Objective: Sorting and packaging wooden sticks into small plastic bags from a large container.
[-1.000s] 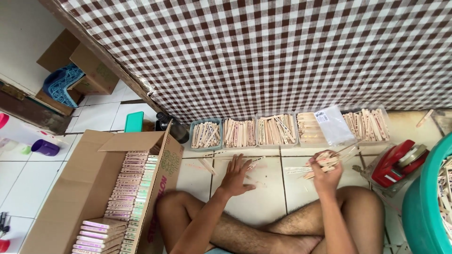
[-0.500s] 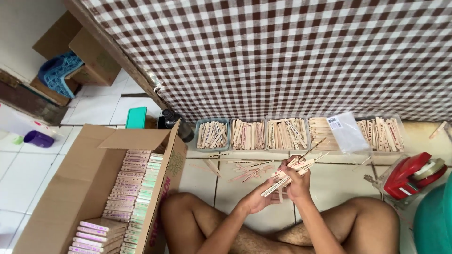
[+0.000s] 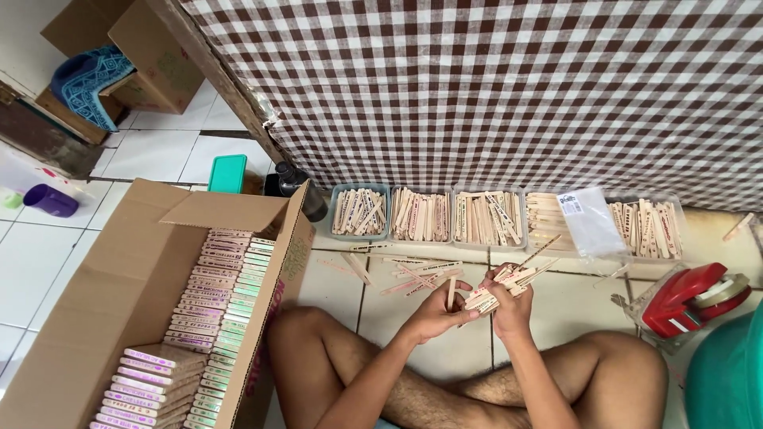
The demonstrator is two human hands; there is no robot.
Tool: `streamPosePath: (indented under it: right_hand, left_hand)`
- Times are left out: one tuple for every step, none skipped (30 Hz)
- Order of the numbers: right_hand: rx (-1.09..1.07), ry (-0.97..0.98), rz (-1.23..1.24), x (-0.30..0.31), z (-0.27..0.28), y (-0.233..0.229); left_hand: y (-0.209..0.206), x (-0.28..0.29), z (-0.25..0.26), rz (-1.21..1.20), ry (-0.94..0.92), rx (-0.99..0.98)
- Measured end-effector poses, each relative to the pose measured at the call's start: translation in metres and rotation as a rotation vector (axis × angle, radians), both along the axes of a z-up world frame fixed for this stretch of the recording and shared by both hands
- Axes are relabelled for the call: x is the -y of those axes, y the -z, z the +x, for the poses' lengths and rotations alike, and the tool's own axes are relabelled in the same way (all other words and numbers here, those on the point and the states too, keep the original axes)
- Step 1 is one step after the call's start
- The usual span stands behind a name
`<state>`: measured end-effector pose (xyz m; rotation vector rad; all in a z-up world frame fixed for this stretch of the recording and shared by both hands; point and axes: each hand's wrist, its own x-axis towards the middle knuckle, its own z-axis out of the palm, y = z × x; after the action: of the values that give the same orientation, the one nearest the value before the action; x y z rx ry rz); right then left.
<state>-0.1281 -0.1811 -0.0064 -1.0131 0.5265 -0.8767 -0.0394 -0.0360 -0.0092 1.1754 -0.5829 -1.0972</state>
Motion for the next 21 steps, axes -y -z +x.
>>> streamPosePath:
  right_hand:
    - [-0.010, 0.005, 0.007, -0.003, -0.001, 0.000]
    - [-0.012, 0.001, 0.009, -0.006, -0.004, 0.000]
    - [-0.031, 0.006, -0.013, -0.008, -0.003, -0.001]
    - [-0.049, 0.011, -0.035, -0.010, -0.003, -0.002]
    - [-0.051, 0.009, -0.034, -0.010, -0.003, 0.000]
    - [-0.058, 0.031, -0.045, -0.009, -0.002, 0.003]
    - [-0.063, 0.054, -0.058, -0.008, -0.001, 0.005]
    - [-0.063, 0.053, -0.059, -0.009, -0.001, 0.006]
    - [-0.048, 0.063, -0.044, -0.011, -0.001, 0.007]
    - [-0.034, 0.073, -0.029, -0.012, 0.000, 0.008]
    - [-0.034, 0.072, -0.028, -0.012, 0.000, 0.013]
    - [-0.034, 0.086, -0.031, -0.012, 0.000, 0.019]
    - [-0.033, 0.101, -0.033, -0.012, 0.001, 0.025]
    - [-0.032, 0.099, -0.033, -0.018, 0.005, 0.019]
    - [-0.081, 0.116, -0.008, -0.024, 0.007, 0.013]
    - [-0.129, 0.134, 0.017, -0.029, 0.009, 0.007]
    - [-0.130, 0.132, 0.018, -0.030, 0.010, -0.002]
    - [-0.136, 0.162, 0.010, -0.032, 0.011, -0.010]
    - [-0.145, 0.192, 0.004, -0.035, 0.011, -0.017]
    - [-0.150, 0.192, 0.008, -0.036, 0.009, -0.020]
    - [-0.155, 0.188, 0.005, -0.034, 0.008, -0.023]
  left_hand:
    - [0.002, -0.003, 0.000, 0.013, -0.003, 0.035]
    - [-0.008, -0.007, -0.003, 0.014, -0.007, 0.032]
    - [-0.018, -0.010, -0.004, 0.037, 0.042, 0.095]
    - [-0.027, -0.014, -0.004, 0.061, 0.090, 0.158]
    - [-0.035, -0.015, -0.006, 0.061, 0.088, 0.156]
    - [-0.043, -0.016, -0.007, 0.071, 0.104, 0.170]
    - [-0.051, -0.016, -0.007, 0.080, 0.122, 0.186]
    - [-0.044, -0.013, -0.008, 0.079, 0.121, 0.186]
    - [-0.037, -0.010, -0.010, 0.093, 0.040, 0.205]
    - [-0.031, -0.006, -0.011, 0.107, -0.041, 0.224]
    - [-0.024, -0.005, -0.012, 0.108, -0.042, 0.224]
    - [-0.016, -0.003, -0.013, 0.143, -0.100, 0.238]
    - [-0.009, -0.001, -0.013, 0.178, -0.158, 0.252]
    - [-0.023, -0.003, -0.014, 0.178, -0.160, 0.253]
    - [-0.036, -0.004, -0.016, 0.184, -0.138, 0.303]
    - [-0.049, -0.005, -0.018, 0.190, -0.116, 0.352]
    - [-0.041, -0.006, -0.017, 0.191, -0.117, 0.351]
    - [-0.033, -0.006, -0.016, 0.174, -0.084, 0.399]
    - [-0.024, -0.008, -0.016, 0.160, -0.048, 0.444]
    - [-0.045, -0.012, -0.016, 0.163, -0.047, 0.440]
    - [-0.067, -0.013, -0.015, 0.176, -0.004, 0.462]
